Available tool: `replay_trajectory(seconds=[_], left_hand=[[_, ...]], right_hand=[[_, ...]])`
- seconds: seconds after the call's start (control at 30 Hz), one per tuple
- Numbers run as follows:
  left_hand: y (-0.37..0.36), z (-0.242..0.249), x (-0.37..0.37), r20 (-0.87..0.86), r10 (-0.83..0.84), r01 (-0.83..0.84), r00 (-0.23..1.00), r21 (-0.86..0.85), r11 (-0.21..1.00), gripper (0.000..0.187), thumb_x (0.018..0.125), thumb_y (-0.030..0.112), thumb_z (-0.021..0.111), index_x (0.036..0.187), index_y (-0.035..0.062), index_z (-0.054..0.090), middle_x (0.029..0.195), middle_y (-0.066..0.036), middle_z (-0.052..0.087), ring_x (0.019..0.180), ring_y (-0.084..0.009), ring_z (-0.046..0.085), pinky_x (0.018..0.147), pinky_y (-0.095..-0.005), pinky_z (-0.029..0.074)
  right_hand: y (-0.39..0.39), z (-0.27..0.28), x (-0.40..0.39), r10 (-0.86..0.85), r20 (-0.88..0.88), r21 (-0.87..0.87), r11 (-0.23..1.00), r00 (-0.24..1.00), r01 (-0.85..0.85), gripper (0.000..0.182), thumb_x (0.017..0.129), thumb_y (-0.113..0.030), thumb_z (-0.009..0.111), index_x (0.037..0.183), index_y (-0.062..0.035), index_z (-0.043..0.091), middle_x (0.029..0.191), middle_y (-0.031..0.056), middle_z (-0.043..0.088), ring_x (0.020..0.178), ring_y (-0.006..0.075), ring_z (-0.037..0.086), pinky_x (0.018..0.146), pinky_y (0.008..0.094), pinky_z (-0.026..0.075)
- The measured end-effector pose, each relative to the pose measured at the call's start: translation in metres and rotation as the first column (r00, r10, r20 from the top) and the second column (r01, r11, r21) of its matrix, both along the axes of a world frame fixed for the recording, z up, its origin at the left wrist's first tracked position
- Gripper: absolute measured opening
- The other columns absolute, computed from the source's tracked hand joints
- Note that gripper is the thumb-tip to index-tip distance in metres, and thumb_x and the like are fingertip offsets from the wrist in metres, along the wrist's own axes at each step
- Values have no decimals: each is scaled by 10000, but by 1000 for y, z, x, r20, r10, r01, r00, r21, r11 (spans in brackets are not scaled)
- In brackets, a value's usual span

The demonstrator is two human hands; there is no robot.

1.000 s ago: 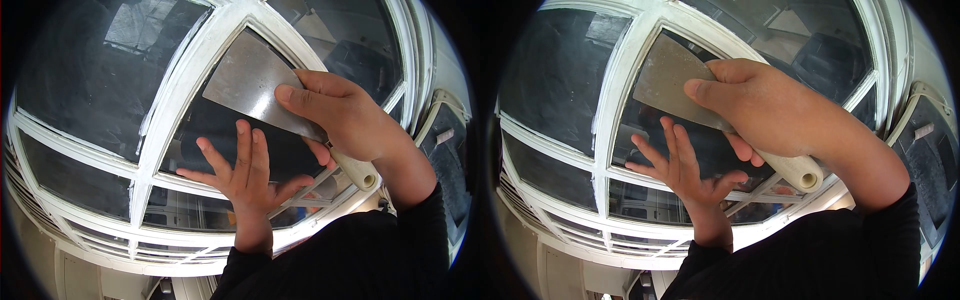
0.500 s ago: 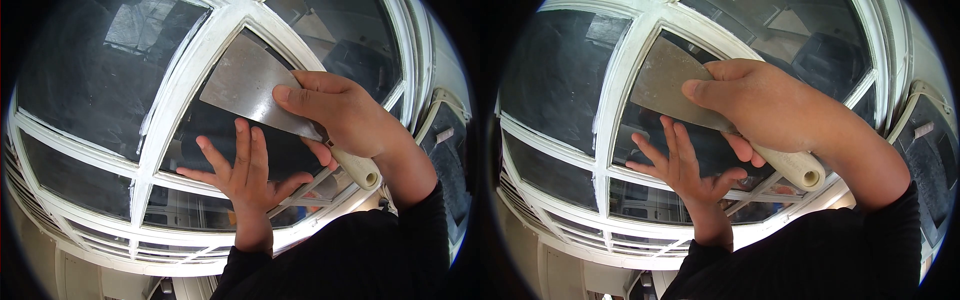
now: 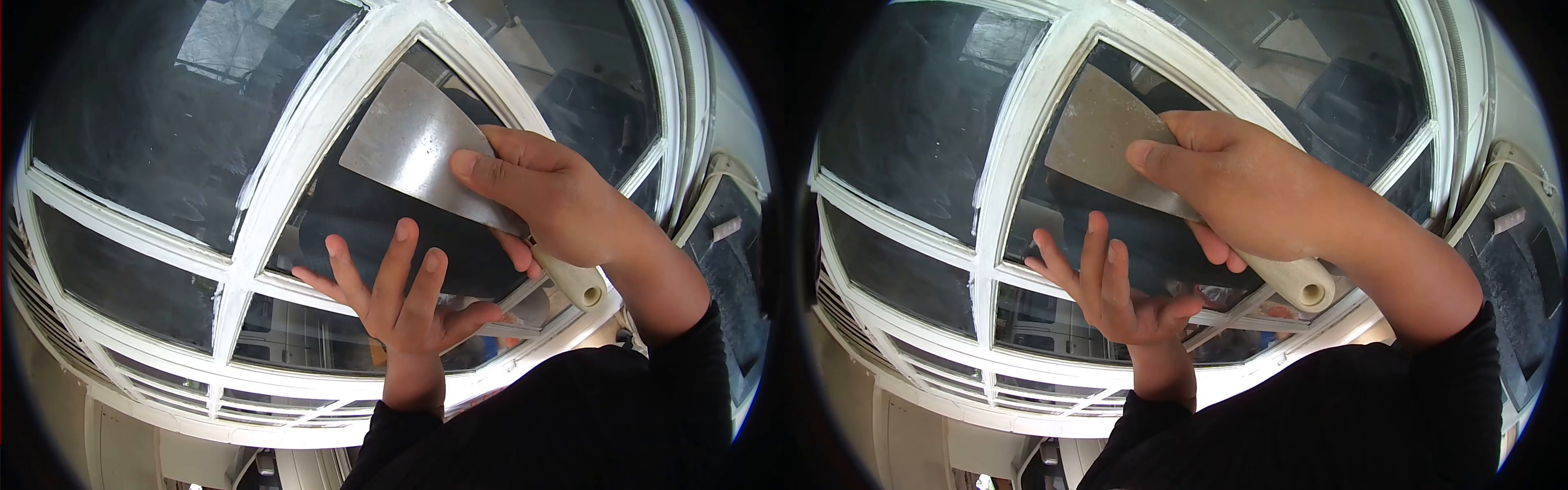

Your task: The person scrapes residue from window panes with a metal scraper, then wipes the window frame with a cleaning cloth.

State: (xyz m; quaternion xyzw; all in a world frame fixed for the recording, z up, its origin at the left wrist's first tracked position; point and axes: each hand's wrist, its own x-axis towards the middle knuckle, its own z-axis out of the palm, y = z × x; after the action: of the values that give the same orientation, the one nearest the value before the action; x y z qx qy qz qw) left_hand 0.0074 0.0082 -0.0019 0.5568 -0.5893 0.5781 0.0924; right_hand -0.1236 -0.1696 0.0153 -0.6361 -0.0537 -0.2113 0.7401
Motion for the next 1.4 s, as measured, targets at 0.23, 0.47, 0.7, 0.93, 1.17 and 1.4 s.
replay_trajectory(seconds=[0.23, 0.47, 0.7, 0.93, 1.17, 1.4], left_hand=[[0, -1, -4, -39, -36, 34, 999, -50, 998, 750, 811, 812, 423, 1210, 208, 618, 1270, -153, 607, 1360, -499, 326, 1098, -691, 104], [-2, -1, -6, -39, -24, 23, 999, -45, 999, 655, 834, 777, 445, 1121, 226, 653, 1283, -125, 600, 1365, -480, 327, 1106, -678, 111], [3, 0, -3, -14, -117, 117, 993, -41, 992, 536, 850, 707, 516, 1019, 231, 695, 1277, -125, 597, 1357, -458, 348, 1109, -662, 157], [38, -10, -12, -72, -300, 295, 951, -67, 953, 462, 924, 634, 452, 970, 219, 651, 1111, -60, 629, 1274, -377, 458, 1078, -653, 276], [86, -26, -16, -348, -345, 317, 872, -135, 939, 362, 876, 558, 596, 875, 202, 661, 920, 46, 696, 1041, -215, 617, 1038, -538, 332], [106, -40, -14, -443, -284, 223, 850, -184, 957, 394, 890, 532, 601, 789, 159, 677, 864, 19, 706, 997, -210, 620, 1011, -514, 352]], right_hand=[[6, 4, 2, -51, -3, 6, 999, 999, 51, 385, 1009, -371, 436, 1020, -12, 574, 491, 48, 511, 402, 115, 505, 434, 253, 422], [6, 5, 3, -102, -5, -21, 995, 995, 102, 394, 1012, -379, 433, 1005, -14, 581, 489, 43, 504, 393, 112, 493, 428, 248, 422], [17, 0, 11, -57, 57, 63, 997, 997, 53, 404, 1008, -392, 443, 1026, -9, 569, 516, 34, 505, 404, 101, 494, 413, 240, 413], [25, -4, 4, -18, 23, 118, 993, 1000, 15, 380, 1010, -363, 458, 1044, 3, 556, 590, 9, 524, 423, 74, 483, 402, 229, 406], [49, -25, 14, 97, 74, 2, 995, 993, -97, 267, 1030, -226, 459, 1046, 21, 560, 631, -5, 542, 453, 32, 481, 419, 196, 394], [70, -25, 30, 101, 57, 60, 993, 993, -105, 292, 1032, -229, 457, 1118, 30, 559, 608, -13, 532, 452, 33, 481, 431, 208, 394]])
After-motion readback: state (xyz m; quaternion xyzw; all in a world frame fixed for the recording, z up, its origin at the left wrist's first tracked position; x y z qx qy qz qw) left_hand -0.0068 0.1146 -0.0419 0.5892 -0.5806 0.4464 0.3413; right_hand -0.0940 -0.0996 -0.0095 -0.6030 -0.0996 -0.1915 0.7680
